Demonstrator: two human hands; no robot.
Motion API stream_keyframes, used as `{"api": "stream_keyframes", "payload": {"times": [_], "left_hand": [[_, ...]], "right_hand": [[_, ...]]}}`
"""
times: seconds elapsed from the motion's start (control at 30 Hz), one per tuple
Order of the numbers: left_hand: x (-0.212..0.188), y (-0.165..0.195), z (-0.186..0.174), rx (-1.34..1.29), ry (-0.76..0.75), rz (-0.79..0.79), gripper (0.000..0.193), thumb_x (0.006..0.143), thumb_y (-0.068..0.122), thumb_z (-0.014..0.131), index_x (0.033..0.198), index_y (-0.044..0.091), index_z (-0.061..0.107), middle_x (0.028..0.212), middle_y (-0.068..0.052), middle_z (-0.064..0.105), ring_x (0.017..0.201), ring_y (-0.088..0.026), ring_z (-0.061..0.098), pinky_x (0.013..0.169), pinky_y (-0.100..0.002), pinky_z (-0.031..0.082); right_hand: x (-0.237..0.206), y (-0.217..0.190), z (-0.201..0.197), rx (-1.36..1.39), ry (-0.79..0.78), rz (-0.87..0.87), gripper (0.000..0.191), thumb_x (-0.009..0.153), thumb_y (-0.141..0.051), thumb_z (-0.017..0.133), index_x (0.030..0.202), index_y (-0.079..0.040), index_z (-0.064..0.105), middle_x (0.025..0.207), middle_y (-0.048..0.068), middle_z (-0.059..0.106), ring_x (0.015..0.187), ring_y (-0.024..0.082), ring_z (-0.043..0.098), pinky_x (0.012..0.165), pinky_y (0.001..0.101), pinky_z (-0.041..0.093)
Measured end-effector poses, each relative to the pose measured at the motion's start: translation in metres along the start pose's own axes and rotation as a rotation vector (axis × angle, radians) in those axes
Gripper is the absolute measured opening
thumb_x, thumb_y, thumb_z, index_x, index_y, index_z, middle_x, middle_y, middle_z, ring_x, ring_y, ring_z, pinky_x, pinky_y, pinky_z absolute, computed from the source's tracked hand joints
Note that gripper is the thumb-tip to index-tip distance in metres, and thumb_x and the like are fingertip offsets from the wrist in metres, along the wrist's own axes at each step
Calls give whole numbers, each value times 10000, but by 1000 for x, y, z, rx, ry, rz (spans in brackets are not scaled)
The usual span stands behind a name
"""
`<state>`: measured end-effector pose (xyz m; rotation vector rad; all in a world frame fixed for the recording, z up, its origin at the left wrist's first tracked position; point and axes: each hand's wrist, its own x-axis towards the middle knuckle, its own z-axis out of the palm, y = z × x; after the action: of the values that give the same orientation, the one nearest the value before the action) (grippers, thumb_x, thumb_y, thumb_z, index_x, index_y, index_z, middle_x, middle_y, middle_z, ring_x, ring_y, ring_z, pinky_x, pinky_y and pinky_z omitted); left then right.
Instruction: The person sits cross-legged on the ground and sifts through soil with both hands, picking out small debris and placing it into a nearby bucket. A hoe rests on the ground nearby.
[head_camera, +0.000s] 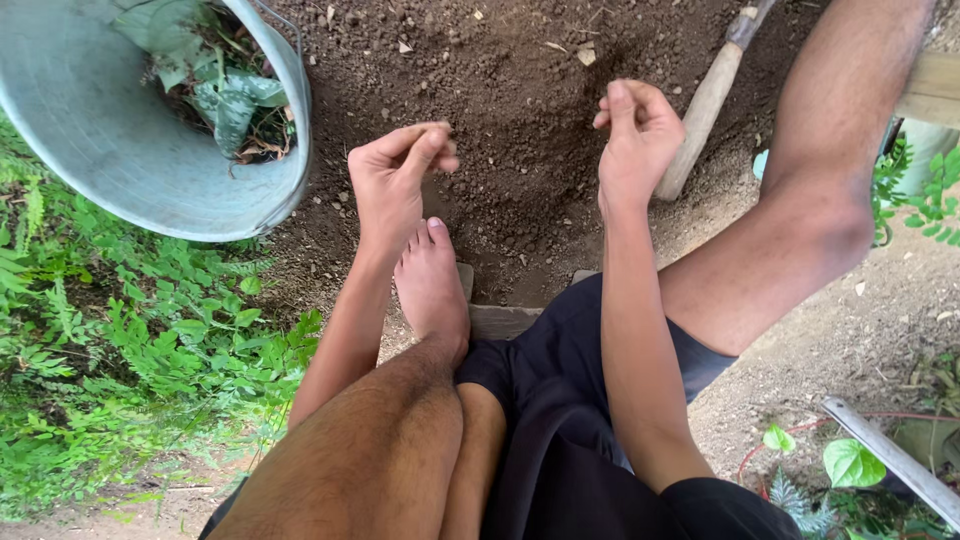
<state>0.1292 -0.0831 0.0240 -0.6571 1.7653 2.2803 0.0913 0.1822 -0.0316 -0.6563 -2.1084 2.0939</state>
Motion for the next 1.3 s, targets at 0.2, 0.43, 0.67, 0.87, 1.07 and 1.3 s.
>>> {"api": "stream_keyframes", "payload": {"times": [0.2,0.43,0.67,0.87,1.07,1.3], "left_hand": [[-1,6,-31,-63,145,67,209,1030,100,680,1185,-28,735,1002,-103,789,857,-152,768,755,-242,612],[1,44,-109,-639,437,333,355,1211,289,612,1203,-65,624,1064,-124,672,889,-149,635,771,-256,526],[-25,103,-151,-1021,721,-96,581,1021,508,467,1356,34,461,1177,-206,578,996,-267,588,737,-345,471],[-33,65,-122,-271,402,222,252,1119,194,649,1267,-8,620,1081,-85,655,954,-171,612,800,-297,514],[-36,57,-111,-477,-22,-192,191,1057,140,664,1077,-33,741,994,-106,754,849,-149,720,752,-285,612],[-32,51,-77,-70,-191,-306,246,959,139,740,1130,-34,774,917,-76,786,788,-76,691,708,-216,570]], "right_hand": [[-15,-15,18,-26,-83,76,89,943,32,764,1031,43,759,907,76,743,774,100,695,742,228,591],[-33,-48,58,-104,-256,-30,82,1036,42,758,986,39,693,893,80,711,749,106,639,690,240,530],[-58,-103,155,62,-423,-370,166,1014,119,680,1109,16,769,1008,155,798,888,193,802,821,308,695],[-113,-118,220,39,-694,-246,353,896,-29,858,1225,-27,729,1031,70,796,945,156,796,876,267,660],[-107,-114,182,-300,-717,-482,449,855,-119,901,1264,-62,724,1106,43,804,1169,135,704,1066,359,499],[-96,-101,127,-531,-714,-513,443,907,-105,865,1318,-69,703,1173,23,790,1334,224,668,1199,423,393]]}}
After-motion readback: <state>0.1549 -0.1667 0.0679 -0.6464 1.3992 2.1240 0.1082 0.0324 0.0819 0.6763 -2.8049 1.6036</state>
